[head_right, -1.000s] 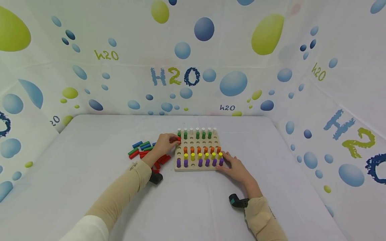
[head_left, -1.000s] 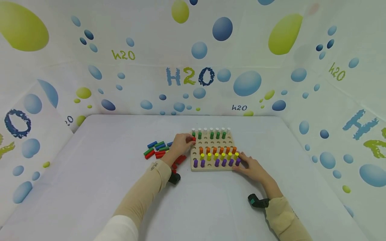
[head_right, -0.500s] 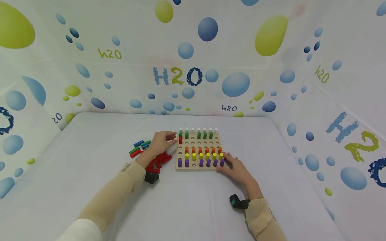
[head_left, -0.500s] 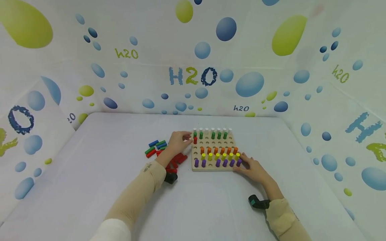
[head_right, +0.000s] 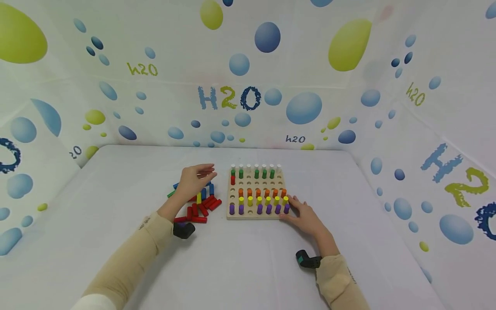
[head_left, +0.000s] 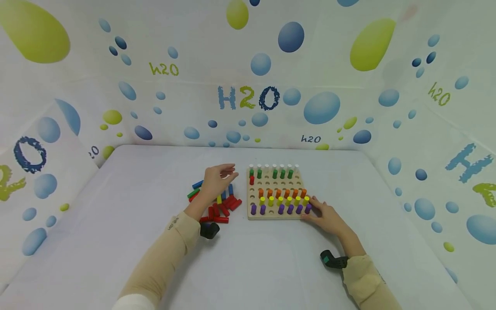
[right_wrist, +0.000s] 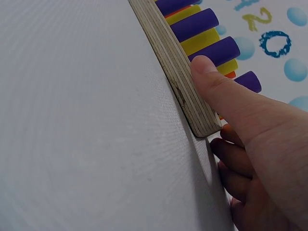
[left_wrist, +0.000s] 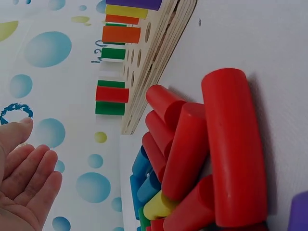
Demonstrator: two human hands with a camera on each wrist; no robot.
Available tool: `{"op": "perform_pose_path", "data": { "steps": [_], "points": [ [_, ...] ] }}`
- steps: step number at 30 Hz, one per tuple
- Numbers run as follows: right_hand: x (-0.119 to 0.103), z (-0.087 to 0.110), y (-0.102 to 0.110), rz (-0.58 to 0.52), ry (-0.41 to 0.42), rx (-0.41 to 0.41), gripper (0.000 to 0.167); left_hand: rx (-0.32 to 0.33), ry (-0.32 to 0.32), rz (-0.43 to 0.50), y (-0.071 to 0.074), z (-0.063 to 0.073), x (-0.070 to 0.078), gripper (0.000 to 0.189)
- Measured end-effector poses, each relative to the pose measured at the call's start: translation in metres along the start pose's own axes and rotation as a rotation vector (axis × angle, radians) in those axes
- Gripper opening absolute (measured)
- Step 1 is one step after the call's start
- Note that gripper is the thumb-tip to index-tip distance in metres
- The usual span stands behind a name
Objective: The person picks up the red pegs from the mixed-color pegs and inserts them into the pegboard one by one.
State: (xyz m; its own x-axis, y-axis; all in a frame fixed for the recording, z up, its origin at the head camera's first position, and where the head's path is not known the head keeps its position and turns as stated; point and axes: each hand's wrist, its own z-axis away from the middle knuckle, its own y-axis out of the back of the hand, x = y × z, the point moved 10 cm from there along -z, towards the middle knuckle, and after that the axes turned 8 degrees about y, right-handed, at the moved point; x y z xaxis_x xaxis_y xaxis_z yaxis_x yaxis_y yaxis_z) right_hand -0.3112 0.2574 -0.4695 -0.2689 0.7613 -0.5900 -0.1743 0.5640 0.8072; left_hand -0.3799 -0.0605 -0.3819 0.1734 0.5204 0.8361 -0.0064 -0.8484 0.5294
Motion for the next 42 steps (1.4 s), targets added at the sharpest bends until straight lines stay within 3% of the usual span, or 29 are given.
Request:
{"op": "perform_pose_path", "data": {
  "steps": [14, 23, 35, 42],
  "points": [
    [-0.001, -0.001, 0.000, -0.002, 0.002, -0.003, 0.081, 0.018, 0.003, 0.043, 0.016, 0.011, -0.005, 0.047],
    [-0.001, -0.003, 0.000, -0.009, 0.002, -0.005, 0.081, 0.036, 0.031, -0.026, 0.031, 0.018, -0.013, 0.053],
    [0.000, -0.002, -0.001, -0.004, -0.009, -0.008, 0.081, 0.072, 0.012, -0.002, 0.049, 0.033, -0.030, 0.052],
    [-0.001, -0.001, -0.001, -0.001, 0.005, -0.003, 0.081, 0.082, 0.043, -0.019, 0.056, 0.037, -0.040, 0.046]
  ]
}}
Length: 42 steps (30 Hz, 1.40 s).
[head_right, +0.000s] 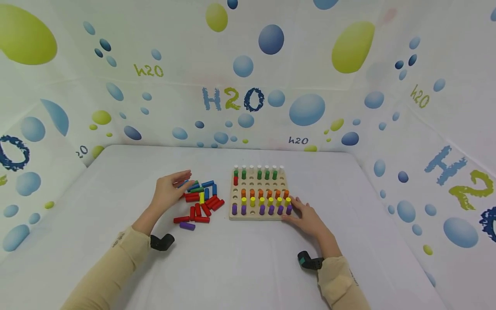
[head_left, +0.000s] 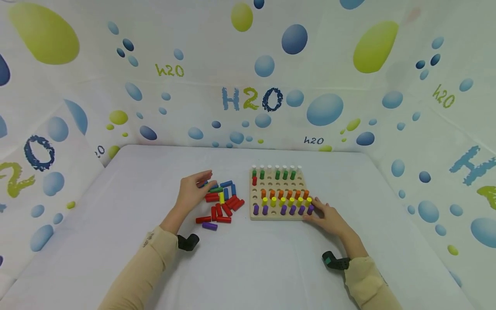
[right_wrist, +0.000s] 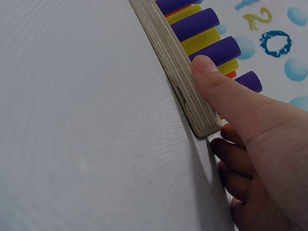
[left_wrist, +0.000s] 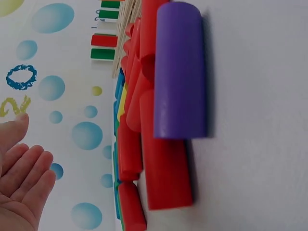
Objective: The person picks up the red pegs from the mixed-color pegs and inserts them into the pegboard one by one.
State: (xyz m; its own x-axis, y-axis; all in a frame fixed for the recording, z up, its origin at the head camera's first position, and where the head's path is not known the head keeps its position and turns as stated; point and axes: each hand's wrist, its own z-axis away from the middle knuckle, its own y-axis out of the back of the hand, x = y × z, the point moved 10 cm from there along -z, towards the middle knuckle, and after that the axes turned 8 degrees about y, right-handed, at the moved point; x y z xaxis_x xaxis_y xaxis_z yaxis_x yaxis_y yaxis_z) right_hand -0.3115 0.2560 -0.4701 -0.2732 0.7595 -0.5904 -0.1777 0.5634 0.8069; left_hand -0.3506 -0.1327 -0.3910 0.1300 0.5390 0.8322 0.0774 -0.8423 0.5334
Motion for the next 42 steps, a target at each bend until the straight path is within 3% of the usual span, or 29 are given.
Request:
{"op": "perform_pose_path", "data": {
  "steps": [8, 19, 27, 42],
  "points": [
    [0.003, -0.001, -0.001, -0.003, -0.014, -0.003, 0.081, 0.024, 0.011, -0.072, 0.008, -0.001, -0.013, 0.039],
    [0.001, 0.000, 0.000, 0.000, -0.010, 0.002, 0.081, 0.035, 0.018, -0.110, 0.005, -0.001, -0.021, 0.035],
    [0.002, 0.000, 0.000, 0.001, -0.006, 0.005, 0.082, 0.027, 0.056, -0.103, 0.004, -0.001, -0.029, 0.032],
    [0.002, 0.000, 0.000, -0.006, 0.000, 0.006, 0.082, 0.012, 0.132, -0.243, -0.002, -0.004, -0.039, 0.029]
  ]
}}
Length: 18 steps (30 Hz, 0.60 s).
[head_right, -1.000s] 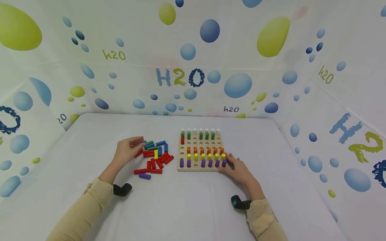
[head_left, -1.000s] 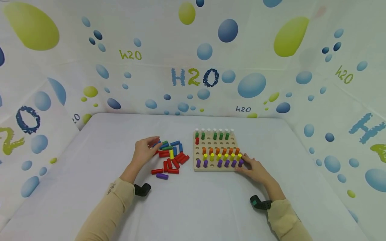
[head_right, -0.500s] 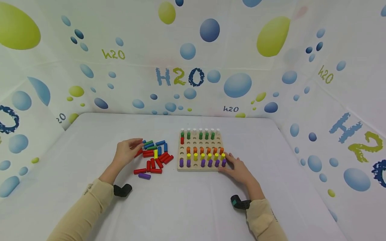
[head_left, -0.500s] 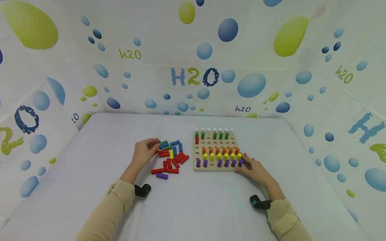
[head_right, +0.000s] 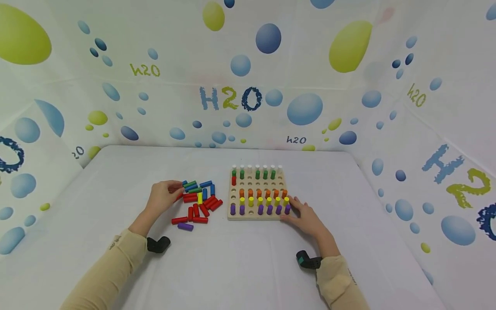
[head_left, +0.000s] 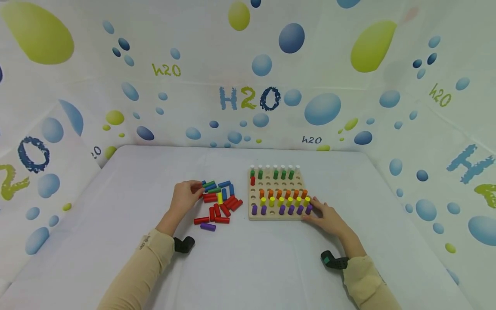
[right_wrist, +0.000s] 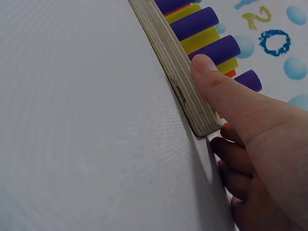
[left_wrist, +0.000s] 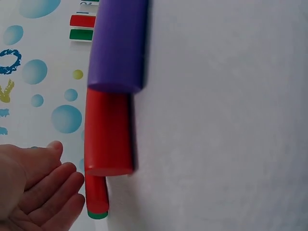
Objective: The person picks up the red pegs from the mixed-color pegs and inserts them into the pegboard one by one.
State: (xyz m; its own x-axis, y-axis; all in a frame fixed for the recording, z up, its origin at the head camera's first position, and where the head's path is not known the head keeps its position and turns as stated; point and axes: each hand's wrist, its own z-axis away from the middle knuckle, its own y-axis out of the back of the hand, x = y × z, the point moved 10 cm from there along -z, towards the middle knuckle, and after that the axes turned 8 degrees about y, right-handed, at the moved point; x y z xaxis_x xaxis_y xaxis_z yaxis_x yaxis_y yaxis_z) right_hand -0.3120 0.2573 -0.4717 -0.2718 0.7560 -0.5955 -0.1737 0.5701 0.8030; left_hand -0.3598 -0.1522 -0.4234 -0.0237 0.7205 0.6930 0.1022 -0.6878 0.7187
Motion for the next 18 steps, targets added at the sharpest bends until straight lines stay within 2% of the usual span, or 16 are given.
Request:
{"op": "perform_pose_path", "data": {
  "steps": [9, 18],
  "points": [
    [-0.0015, 0.0006, 0.0018, 0.001, -0.021, -0.001, 0.083, -0.006, 0.030, -0.069, -0.0020, -0.0012, -0.0011, 0.026],
    [-0.0023, 0.0015, 0.0012, -0.002, -0.025, -0.003, 0.083, -0.072, 0.085, -0.093, -0.0087, 0.0008, -0.0042, 0.028]
  ]
}}
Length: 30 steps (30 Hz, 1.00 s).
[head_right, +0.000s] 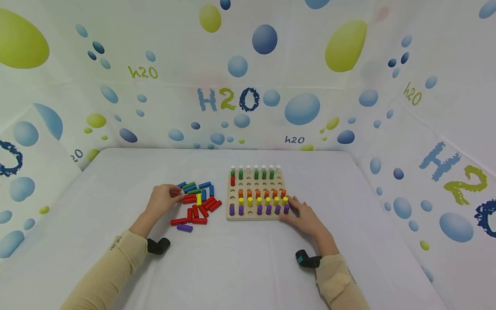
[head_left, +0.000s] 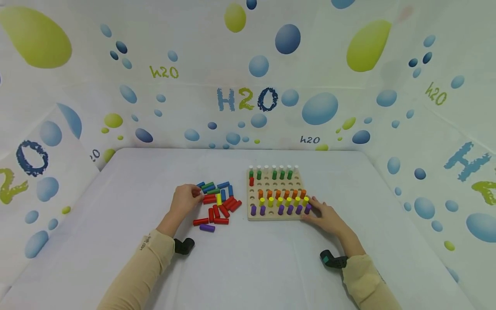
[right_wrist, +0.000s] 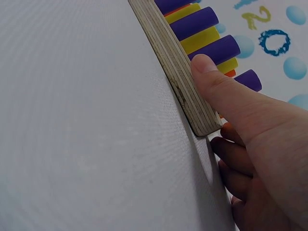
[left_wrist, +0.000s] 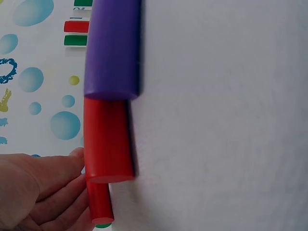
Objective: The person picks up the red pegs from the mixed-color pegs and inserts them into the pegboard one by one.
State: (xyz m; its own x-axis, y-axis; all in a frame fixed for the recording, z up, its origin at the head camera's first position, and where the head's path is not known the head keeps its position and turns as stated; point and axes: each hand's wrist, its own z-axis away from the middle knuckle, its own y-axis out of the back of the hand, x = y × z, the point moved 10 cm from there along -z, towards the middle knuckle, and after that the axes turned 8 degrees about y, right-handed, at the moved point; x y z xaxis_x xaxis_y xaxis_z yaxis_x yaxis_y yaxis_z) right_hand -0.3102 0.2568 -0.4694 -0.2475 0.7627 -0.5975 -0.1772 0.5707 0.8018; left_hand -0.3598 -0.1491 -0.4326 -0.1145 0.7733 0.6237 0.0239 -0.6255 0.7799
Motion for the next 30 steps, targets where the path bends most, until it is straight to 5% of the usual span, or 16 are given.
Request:
{"op": "perform_pose_path", "data": {
  "steps": [7, 30],
  "points": [
    [0.0013, 0.0004, -0.0017, 0.002, -0.005, -0.002, 0.084, -0.025, 0.049, -0.045, -0.0032, 0.0021, -0.0057, 0.031],
    [0.0012, -0.0013, -0.0007, 0.005, 0.006, 0.014, 0.083, -0.019, 0.036, -0.261, -0.0038, 0.0028, -0.0010, 0.021]
  ]
}}
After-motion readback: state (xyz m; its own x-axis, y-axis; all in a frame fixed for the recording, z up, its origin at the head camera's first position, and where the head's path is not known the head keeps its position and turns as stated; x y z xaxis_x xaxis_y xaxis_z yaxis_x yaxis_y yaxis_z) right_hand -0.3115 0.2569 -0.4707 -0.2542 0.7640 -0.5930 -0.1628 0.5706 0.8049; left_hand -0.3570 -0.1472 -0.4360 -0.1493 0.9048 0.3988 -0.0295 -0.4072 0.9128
